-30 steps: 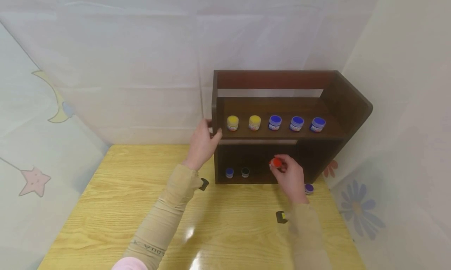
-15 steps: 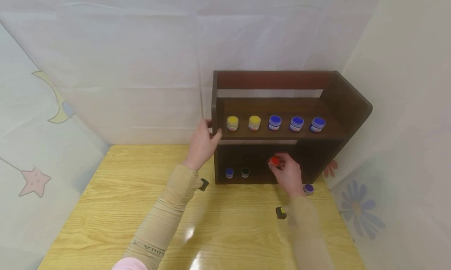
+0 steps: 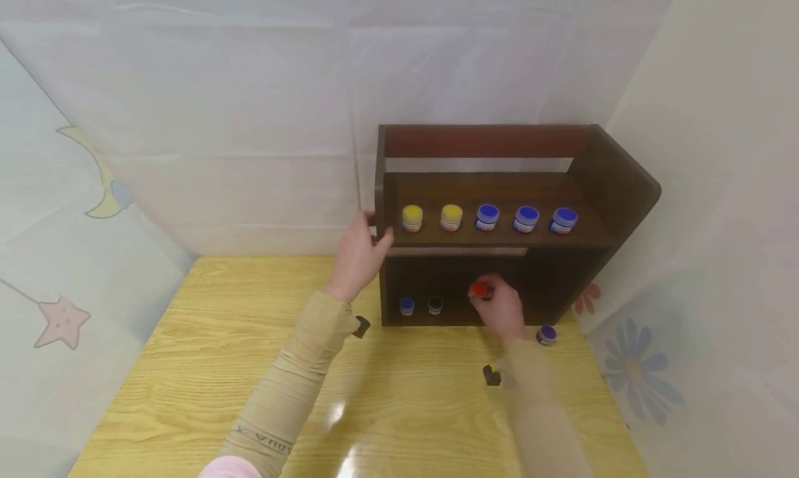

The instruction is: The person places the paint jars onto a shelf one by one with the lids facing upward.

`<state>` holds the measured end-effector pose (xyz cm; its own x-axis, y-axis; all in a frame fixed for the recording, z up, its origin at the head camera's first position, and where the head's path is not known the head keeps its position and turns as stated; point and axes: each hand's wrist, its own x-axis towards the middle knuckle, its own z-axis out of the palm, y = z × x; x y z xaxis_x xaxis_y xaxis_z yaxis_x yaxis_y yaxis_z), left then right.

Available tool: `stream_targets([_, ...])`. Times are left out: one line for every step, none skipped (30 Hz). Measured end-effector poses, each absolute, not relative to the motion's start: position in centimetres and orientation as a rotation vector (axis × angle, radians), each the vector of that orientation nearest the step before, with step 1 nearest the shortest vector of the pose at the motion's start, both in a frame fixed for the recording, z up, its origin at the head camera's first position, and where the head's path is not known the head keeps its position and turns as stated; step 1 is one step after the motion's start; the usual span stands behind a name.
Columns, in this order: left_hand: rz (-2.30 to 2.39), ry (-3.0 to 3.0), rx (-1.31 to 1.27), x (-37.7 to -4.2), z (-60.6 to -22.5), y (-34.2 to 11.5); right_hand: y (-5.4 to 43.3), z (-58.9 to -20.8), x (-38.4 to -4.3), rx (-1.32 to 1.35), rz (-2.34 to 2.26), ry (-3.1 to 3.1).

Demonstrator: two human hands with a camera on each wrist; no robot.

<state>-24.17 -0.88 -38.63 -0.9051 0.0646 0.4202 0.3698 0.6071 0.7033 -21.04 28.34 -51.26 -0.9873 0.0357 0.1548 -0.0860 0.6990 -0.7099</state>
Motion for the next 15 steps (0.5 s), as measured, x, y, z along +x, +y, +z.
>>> stream_targets([-1.208, -2.484, -0.349, -24.2, -38.6, -0.9, 28.3, -51.4, -21.1, 0.040, 1.161, -2.751])
stream_targets([-1.210, -2.484, -0.349, -24.2, -38.6, -0.9, 28.2, -51.6, -21.2, 0.043, 1.160, -2.751])
stream_targets([-1.213, -2.485, -0.348, -24.2, -38.6, -0.9, 28.2, -51.7, -21.3, 0.046, 1.155, -2.750])
stream_targets([-1.214, -2.486, -0.348, -24.2, -38.6, -0.9, 28.1, -51.9, -21.3, 0.047, 1.151, -2.746])
stream_targets([-1.215, -2.487, -0.347, -24.2, -38.6, -0.9, 28.1, -52.1, -21.4, 0.048, 1.141, -2.743])
stream_targets([-1.215, -2.490, -0.345, -24.2, -38.6, -0.9, 28.1, -52.3, -21.4, 0.049, 1.130, -2.740])
stream_targets([-1.215, -2.492, -0.343, -24.2, -38.6, -0.8, 28.0, -52.6, -21.5, 0.050, 1.123, -2.738])
stream_targets([-1.216, -2.492, -0.341, -24.2, -38.6, -0.8, 28.0, -52.8, -21.5, 0.052, 1.117, -2.738])
stream_targets([-1.217, -2.492, -0.338, -24.2, -38.6, -0.8, 28.0, -53.0, -21.5, 0.052, 1.113, -2.738])
stream_targets([-1.217, -2.493, -0.336, -24.2, -38.6, -0.8, 27.9, -53.3, -21.6, 0.053, 1.110, -2.740])
stream_targets([-1.217, -2.494, -0.334, -24.2, -38.6, -0.8, 27.9, -53.5, -21.6, 0.059, 1.109, -2.741])
stream_targets([-1.217, -2.494, -0.331, -24.1, -38.6, -0.8, 27.9, -53.8, -21.7, 0.063, 1.107, -2.743])
stream_targets([-1.217, -2.494, -0.330, -24.1, -38.6, -0.9, 27.8, -54.0, -21.7, 0.073, 1.108, -2.744])
stream_targets([-1.218, -2.494, -0.329, -24.1, -38.6, -0.9, 27.8, -54.3, -21.8, 0.078, 1.107, -2.744])
stream_targets([-1.219, -2.494, -0.328, -24.1, -38.6, -0.9, 27.8, -54.6, -21.9, 0.086, 1.103, -2.743])
